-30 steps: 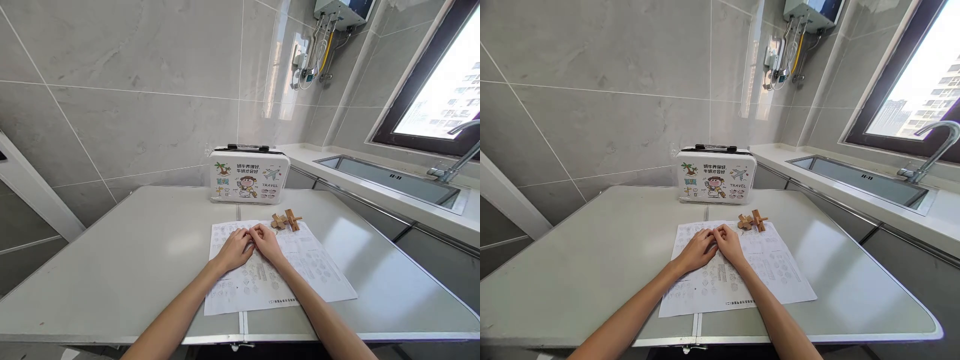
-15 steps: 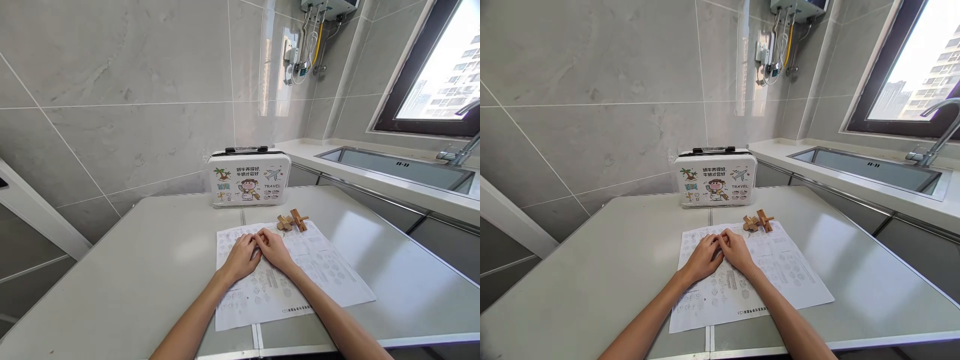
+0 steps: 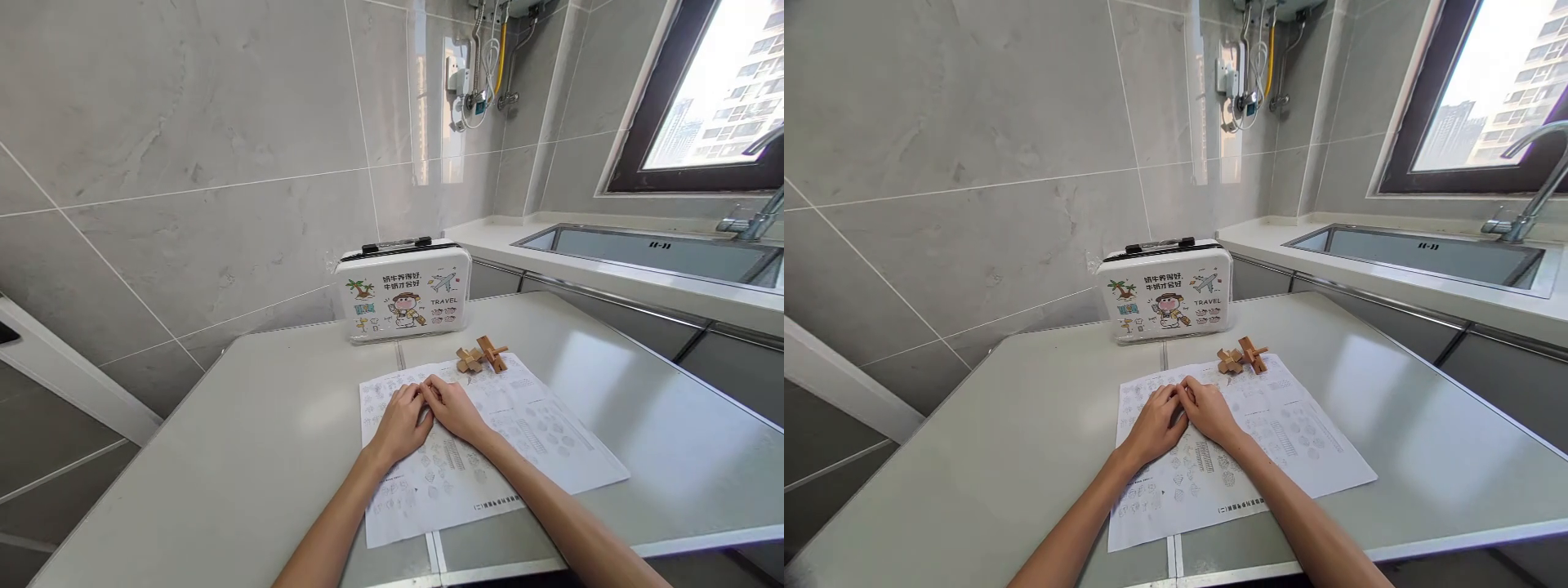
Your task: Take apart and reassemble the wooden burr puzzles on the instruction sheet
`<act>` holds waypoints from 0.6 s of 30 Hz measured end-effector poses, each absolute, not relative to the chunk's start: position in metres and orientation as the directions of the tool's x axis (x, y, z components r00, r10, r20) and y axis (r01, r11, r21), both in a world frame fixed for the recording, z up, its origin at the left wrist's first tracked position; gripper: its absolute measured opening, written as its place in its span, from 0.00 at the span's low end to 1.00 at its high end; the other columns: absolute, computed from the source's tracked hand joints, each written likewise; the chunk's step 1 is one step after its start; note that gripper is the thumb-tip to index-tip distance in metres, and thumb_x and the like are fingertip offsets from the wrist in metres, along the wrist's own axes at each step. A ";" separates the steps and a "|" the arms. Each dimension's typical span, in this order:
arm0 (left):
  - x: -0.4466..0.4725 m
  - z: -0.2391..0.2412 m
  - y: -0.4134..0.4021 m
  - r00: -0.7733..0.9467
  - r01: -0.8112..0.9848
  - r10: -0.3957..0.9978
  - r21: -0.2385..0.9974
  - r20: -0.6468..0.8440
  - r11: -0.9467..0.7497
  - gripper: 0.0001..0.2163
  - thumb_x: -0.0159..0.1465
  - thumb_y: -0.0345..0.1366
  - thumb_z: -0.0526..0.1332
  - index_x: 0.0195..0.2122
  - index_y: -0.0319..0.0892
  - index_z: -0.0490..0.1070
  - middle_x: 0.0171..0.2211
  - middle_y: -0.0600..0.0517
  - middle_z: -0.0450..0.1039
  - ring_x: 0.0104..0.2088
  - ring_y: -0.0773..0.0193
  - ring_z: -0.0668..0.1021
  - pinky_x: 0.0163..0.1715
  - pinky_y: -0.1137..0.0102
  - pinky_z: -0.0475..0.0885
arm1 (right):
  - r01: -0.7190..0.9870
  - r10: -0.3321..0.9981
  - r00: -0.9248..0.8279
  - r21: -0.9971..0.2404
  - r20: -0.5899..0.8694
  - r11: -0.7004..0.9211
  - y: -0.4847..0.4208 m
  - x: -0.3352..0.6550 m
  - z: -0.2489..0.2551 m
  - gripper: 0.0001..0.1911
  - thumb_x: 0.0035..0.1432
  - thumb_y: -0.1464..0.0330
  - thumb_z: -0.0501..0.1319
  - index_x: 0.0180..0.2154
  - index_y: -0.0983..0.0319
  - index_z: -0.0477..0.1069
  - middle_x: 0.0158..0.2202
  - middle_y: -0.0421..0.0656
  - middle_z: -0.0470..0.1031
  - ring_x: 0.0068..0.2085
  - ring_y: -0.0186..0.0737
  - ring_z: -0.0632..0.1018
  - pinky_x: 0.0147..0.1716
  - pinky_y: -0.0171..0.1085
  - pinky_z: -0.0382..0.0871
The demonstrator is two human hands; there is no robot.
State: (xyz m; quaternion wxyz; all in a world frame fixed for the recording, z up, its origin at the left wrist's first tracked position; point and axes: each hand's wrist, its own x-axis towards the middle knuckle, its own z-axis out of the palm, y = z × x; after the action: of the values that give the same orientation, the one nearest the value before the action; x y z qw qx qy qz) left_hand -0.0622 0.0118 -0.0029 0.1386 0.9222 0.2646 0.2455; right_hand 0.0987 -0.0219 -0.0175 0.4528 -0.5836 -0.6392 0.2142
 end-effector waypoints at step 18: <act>-0.060 -0.006 0.015 0.745 0.418 0.552 0.382 0.375 -0.824 0.06 0.69 0.31 0.57 0.45 0.44 0.71 0.44 0.46 0.73 0.45 0.53 0.75 0.47 0.55 0.74 | 0.581 0.932 0.097 -0.780 0.350 0.233 -0.019 0.100 -0.023 0.14 0.71 0.60 0.51 0.34 0.56 0.68 0.28 0.41 0.77 0.30 0.44 0.77 0.32 0.37 0.62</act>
State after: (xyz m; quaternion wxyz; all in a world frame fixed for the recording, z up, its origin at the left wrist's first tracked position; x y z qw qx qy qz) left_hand -0.0598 0.0154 -0.0063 0.1381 0.9237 0.2625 0.2425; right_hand 0.1004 -0.0192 -0.0232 0.4501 -0.5880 -0.6432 0.1950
